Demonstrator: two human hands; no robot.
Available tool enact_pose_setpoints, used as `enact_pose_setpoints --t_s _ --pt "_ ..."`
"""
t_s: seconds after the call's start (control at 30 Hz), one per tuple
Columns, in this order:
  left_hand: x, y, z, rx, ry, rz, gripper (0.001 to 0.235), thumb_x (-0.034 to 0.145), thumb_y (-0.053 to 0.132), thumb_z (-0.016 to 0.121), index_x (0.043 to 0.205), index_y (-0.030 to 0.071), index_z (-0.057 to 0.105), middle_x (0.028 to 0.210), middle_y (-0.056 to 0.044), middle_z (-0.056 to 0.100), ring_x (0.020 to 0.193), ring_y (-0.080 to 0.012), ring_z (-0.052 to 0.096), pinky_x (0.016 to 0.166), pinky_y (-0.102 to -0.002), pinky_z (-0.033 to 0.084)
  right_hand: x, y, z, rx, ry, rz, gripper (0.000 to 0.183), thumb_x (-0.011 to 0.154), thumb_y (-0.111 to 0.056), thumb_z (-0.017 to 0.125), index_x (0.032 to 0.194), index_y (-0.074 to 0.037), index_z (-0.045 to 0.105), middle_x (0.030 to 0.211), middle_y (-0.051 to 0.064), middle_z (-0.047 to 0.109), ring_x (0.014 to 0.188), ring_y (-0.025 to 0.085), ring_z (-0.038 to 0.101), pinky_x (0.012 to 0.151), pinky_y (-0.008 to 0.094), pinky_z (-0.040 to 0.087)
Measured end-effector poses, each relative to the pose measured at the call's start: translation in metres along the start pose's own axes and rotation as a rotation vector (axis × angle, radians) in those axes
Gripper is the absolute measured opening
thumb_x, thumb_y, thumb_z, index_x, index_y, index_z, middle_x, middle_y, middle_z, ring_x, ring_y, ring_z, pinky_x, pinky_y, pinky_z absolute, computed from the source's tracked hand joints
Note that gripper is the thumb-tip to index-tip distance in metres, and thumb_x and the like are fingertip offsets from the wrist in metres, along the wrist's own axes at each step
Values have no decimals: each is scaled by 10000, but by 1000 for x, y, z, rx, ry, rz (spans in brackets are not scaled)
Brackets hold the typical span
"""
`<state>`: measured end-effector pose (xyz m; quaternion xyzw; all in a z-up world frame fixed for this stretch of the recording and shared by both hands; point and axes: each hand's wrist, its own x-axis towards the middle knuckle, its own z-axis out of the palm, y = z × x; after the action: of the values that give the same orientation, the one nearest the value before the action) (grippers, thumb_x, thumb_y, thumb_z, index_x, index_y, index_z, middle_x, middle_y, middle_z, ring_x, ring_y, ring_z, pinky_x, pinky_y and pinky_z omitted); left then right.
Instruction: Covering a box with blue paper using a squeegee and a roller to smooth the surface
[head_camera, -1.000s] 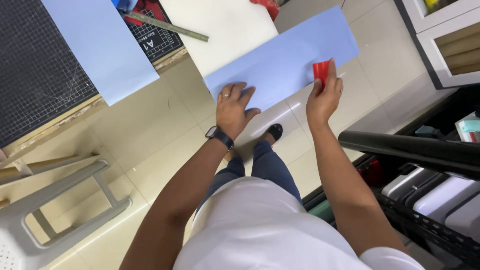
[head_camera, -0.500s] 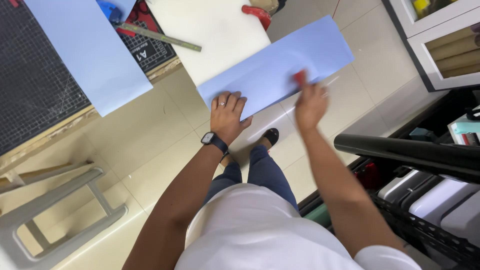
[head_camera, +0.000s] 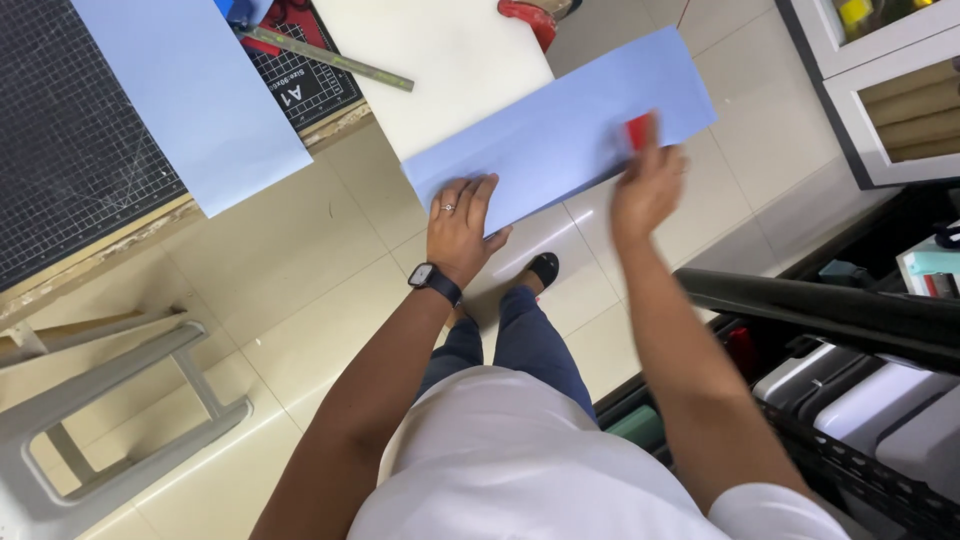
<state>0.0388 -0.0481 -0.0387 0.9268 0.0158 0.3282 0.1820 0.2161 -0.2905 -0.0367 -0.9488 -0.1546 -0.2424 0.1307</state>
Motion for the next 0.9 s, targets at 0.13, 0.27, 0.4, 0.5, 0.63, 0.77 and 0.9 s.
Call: enact_pose_setpoints --t_s 0.13,0.27,0.4,0.5,0.63,0.77,0.9 --pt "-9 4 -8 -7 36 -22 808 789 430 851 1456 79 560 1259 -140 660 1167 -350 622 1029 -472 478 -90 -125 -40 316 -225 -31 585 979 -32 543 1465 -354 600 982 91 531 859 389 590 775 485 497" --pt "-29 6 -32 31 6 -232 978 591 407 991 1431 127 575 1416 -162 509 1305 -399 506 1171 -553 371 -47 -53 -27 134 -141 -187 619 969 -64 559 1523 -338 539 958 64 508 824 327 564 698 472 496" --pt "-37 21 -45 -97 142 -607 1148 586 380 1021 1521 68 433 1437 -206 401 1234 -400 497 1051 -516 481 -36 -57 -23 205 -15 -70 417 958 -12 614 1354 -129 666 955 185 565 840 469 584 729 536 497" --pt "-54 20 -22 -449 98 -897 1210 616 89 986 1580 -7 261 1279 -203 507 1065 -370 614 845 -420 611 -108 -180 -72 308 -240 -231 632 895 -115 622 1447 -422 584 935 7 543 821 285 612 667 447 524" --pt "-65 24 -10 -482 134 -935 1130 618 188 1010 1558 84 392 1333 -117 488 1095 -289 605 851 -371 615 -89 -109 -35 287 -221 -454 785 826 -69 616 1520 -419 507 905 9 525 815 261 605 683 399 545" --pt "-64 27 -26 -506 157 -919 1069 672 204 1000 1543 51 400 1339 -153 473 1086 -330 620 854 -401 616 -54 -56 -30 166 -74 -175 512 940 -7 578 1404 -206 659 956 144 603 819 415 598 663 520 498" --pt "-71 15 -2 -479 144 -893 1052 627 127 978 1520 34 430 1341 -161 478 1079 -344 626 853 -395 631 -113 -177 -55 251 -169 -295 671 888 -104 618 1453 -462 561 940 -20 571 825 246 618 660 404 545"
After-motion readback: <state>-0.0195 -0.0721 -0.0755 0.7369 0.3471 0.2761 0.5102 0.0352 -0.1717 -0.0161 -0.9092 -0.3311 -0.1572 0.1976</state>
